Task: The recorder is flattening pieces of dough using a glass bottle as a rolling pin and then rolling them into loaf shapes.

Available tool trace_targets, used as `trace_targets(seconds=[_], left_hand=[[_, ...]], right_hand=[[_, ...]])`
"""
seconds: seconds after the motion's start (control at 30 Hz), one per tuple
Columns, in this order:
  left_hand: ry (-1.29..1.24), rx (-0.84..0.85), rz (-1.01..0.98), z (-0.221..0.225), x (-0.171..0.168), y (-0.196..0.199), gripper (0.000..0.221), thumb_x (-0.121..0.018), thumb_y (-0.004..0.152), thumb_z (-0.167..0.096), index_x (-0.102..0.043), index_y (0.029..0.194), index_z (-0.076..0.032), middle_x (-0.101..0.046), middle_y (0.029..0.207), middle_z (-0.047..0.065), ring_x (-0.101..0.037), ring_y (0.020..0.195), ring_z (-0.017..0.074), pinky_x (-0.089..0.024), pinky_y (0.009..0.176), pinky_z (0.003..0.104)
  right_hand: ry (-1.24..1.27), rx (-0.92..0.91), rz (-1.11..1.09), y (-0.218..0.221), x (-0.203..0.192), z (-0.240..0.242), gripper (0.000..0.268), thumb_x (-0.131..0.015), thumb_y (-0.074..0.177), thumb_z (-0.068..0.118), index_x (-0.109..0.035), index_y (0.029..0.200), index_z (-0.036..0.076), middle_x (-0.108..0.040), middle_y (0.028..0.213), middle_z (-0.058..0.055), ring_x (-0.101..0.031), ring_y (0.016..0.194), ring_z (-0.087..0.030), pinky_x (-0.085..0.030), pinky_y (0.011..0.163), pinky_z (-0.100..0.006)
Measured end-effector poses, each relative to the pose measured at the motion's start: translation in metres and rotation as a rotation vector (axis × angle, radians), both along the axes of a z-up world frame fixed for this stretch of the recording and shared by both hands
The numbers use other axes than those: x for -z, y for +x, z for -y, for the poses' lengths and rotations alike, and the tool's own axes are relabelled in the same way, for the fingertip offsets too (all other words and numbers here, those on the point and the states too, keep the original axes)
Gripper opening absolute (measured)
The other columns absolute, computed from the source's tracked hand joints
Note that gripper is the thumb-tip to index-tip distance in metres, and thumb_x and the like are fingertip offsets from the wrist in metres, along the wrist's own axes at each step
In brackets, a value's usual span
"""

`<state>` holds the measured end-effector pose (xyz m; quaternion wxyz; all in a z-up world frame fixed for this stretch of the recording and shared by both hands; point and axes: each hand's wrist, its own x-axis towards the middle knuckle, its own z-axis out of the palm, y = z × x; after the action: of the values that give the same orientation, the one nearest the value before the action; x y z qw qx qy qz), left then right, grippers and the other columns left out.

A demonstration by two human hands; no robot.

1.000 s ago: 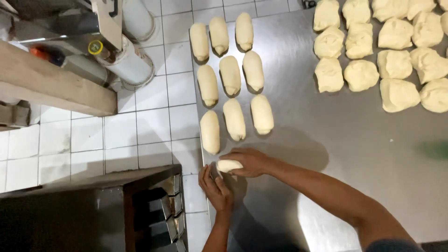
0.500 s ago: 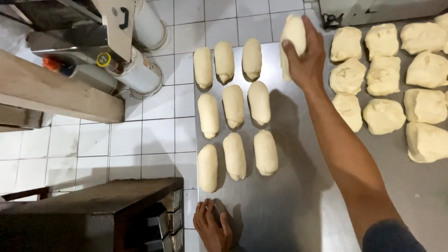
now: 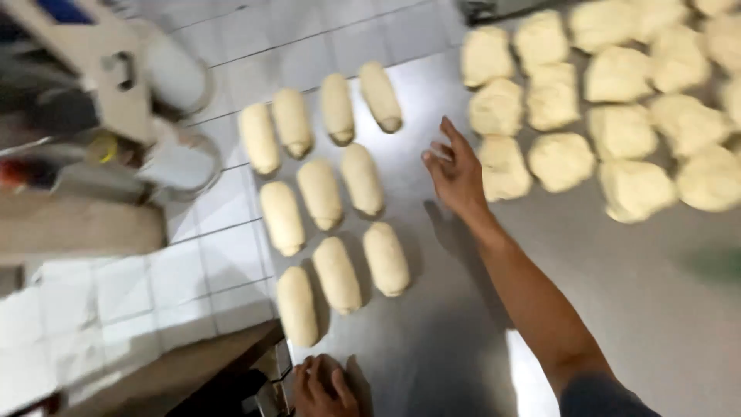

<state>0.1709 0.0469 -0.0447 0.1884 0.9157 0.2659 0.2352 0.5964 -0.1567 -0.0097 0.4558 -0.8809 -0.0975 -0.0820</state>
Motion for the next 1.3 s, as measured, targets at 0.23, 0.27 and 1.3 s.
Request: trace_targets(seconds=[0.23,0.27,1.3], left_hand=[[-0.165,0.356,0.043,0.05,0.011,0.025,0.033,-0.07,0.091,-0.024,-0.067,0.117,-0.003,-0.059,0.13,0.024,-0.057,0.125,0.0404,-0.05,0.107,0.051],[-0.203,0.385,0.07,0.059,0.012,0.032,0.032,-0.07,0.091,-0.023,-0.067,0.116,-0.003,-0.059,0.13,0.023,-0.056,0.126,0.0403,-0.05,0.108,0.051],[-0.915,0.19,0.039,0.079,-0.057,-0.083,0.086,-0.098,0.064,-0.013,-0.05,0.134,-0.004,-0.063,0.133,0.017,-0.064,0.123,0.0308,-0.053,0.107,0.045]], right_hand=[[0.014,0.967,0.53,-0.149,0.013,0.393,0.076,-0.076,0.098,-0.007,-0.028,0.156,0.006,-0.037,0.153,-0.013,-0.043,0.142,-0.026,-0.044,0.115,-0.04],[-0.193,1.17,0.615,-0.161,0.014,0.455,0.095,-0.079,0.095,-0.007,-0.012,0.162,0.007,-0.024,0.164,-0.017,-0.033,0.154,-0.032,-0.035,0.128,-0.047],[-0.831,-0.26,-0.165,-0.016,-0.023,0.095,0.08,-0.07,0.083,0.004,-0.042,0.156,0.022,-0.034,0.161,-0.014,-0.04,0.138,-0.045,-0.047,0.103,-0.055]])
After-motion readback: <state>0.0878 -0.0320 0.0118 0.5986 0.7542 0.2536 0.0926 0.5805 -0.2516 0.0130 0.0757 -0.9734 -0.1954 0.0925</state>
